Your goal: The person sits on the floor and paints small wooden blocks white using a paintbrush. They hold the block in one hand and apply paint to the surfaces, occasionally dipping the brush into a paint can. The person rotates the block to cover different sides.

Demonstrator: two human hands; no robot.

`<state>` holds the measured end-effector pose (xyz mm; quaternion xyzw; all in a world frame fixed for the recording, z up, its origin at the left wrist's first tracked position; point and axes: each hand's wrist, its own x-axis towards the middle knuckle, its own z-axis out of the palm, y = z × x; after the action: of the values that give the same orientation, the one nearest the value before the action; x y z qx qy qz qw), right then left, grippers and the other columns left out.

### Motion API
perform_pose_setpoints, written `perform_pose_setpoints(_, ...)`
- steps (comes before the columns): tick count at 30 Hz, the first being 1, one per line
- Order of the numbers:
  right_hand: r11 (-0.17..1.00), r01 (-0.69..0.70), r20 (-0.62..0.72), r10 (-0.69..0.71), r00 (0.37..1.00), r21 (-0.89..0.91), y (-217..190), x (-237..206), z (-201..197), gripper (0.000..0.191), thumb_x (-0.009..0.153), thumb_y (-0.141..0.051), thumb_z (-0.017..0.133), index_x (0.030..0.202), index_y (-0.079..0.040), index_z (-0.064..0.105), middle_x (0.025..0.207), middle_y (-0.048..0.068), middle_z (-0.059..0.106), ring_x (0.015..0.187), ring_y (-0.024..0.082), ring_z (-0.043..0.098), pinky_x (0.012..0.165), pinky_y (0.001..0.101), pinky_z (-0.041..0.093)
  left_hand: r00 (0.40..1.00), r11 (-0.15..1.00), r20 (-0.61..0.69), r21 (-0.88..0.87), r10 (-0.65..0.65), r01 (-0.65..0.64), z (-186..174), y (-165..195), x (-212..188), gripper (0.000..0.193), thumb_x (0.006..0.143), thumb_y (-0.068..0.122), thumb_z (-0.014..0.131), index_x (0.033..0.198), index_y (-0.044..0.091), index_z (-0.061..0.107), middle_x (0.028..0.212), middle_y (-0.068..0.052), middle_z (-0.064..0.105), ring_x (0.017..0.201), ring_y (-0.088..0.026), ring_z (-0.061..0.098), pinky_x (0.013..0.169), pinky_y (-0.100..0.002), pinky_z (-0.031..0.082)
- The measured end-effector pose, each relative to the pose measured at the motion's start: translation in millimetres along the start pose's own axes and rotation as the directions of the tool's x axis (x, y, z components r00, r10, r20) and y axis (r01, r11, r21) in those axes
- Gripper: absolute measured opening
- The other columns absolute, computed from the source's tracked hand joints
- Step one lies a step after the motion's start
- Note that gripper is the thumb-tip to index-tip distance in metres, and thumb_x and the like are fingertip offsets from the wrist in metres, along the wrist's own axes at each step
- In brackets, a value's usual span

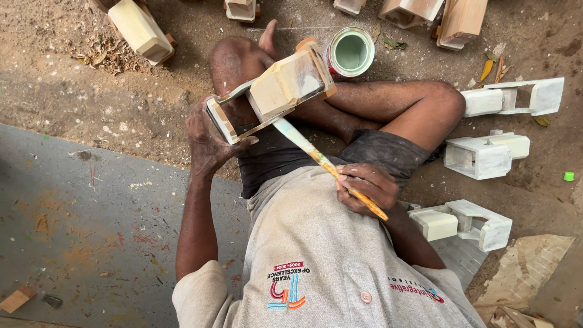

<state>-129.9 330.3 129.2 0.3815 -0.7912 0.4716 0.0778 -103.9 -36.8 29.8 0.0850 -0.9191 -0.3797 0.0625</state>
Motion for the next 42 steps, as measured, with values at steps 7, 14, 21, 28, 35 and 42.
perform_pose_setpoints(7, 0.999, 0.025, -0.011, -0.025, 1.000, -0.042, 11.5, -11.3, 2.7, 0.027, 0.079, 0.002, 0.084, 0.101, -0.002, 0.070, 0.104, 0.015, 0.072, 0.096, 0.027, 0.077, 0.082, 0.0343, 0.068, 0.998, 0.998, 0.020, -0.002, -0.056, 0.056, 0.7, -0.2, 0.3, 0.128, 0.056, 0.071, 0.097, 0.151, 0.007, 0.041, 0.136, -0.015, 0.058, 0.129, -0.036, 0.057, 0.112, -0.057, 0.043)
perform_pose_setpoints(14, 0.999, 0.001, -0.066, -0.003, 0.998, -0.033, 17.3, -16.3, 0.1, 0.025, 0.081, 0.005, 0.082, 0.101, -0.001, 0.068, 0.105, 0.015, 0.071, 0.099, 0.029, 0.077, 0.083, 0.0357, 0.069, 0.999, 0.999, 0.021, 0.002, -0.042, 0.042, -0.8, 1.5, 0.8, 0.125, 0.057, 0.070, 0.097, 0.150, 0.005, 0.044, 0.134, -0.014, 0.060, 0.125, -0.032, 0.061, 0.111, -0.057, 0.044)
perform_pose_setpoints(21, 0.999, -0.007, -0.068, 0.005, 0.998, -0.033, 23.6, -15.4, -0.9, 0.025, 0.080, 0.005, 0.081, 0.100, -0.001, 0.068, 0.103, 0.016, 0.072, 0.096, 0.028, 0.077, 0.079, 0.0333, 0.069, 1.000, 1.000, 0.020, 0.009, 0.000, 0.000, -0.7, 0.7, 2.6, 0.125, 0.056, 0.067, 0.098, 0.150, 0.004, 0.044, 0.134, -0.014, 0.057, 0.127, -0.033, 0.060, 0.113, -0.055, 0.041)
perform_pose_setpoints(28, 0.999, -0.015, -0.089, 0.010, 0.996, -0.046, 25.6, -9.2, -3.4, 0.024, 0.081, 0.005, 0.079, 0.101, 0.000, 0.067, 0.103, 0.016, 0.071, 0.096, 0.026, 0.076, 0.079, 0.0334, 0.069, 0.999, 1.000, 0.020, -0.009, -0.027, 0.028, -1.0, 2.3, 2.4, 0.124, 0.057, 0.066, 0.098, 0.150, 0.004, 0.044, 0.136, -0.014, 0.057, 0.129, -0.033, 0.058, 0.115, -0.055, 0.039)
perform_pose_setpoints(35, 0.997, -0.034, -0.066, 0.029, 0.997, -0.069, 27.8, -7.4, -6.2, 0.022, 0.082, 0.006, 0.080, 0.098, -0.001, 0.067, 0.102, 0.015, 0.070, 0.095, 0.025, 0.076, 0.079, 0.0316, 0.070, 1.000, 1.000, 0.020, 0.011, 0.001, -0.001, -2.0, 3.8, 4.1, 0.122, 0.057, 0.065, 0.099, 0.149, 0.006, 0.046, 0.138, -0.014, 0.058, 0.134, -0.033, 0.057, 0.118, -0.057, 0.035)
perform_pose_setpoints(42, 0.967, 0.103, -0.078, -0.124, 0.989, -0.233, 27.6, -2.9, -5.9, 0.028, 0.083, 0.005, 0.080, 0.098, -0.010, 0.063, 0.096, 0.009, 0.068, 0.095, 0.025, 0.075, 0.079, 0.0323, 0.069, 1.000, 1.000, 0.021, 0.027, 0.005, -0.006, -0.7, 3.6, 3.7, 0.123, 0.057, 0.067, 0.098, 0.149, 0.006, 0.045, 0.138, -0.015, 0.057, 0.135, -0.034, 0.056, 0.118, -0.057, 0.034)
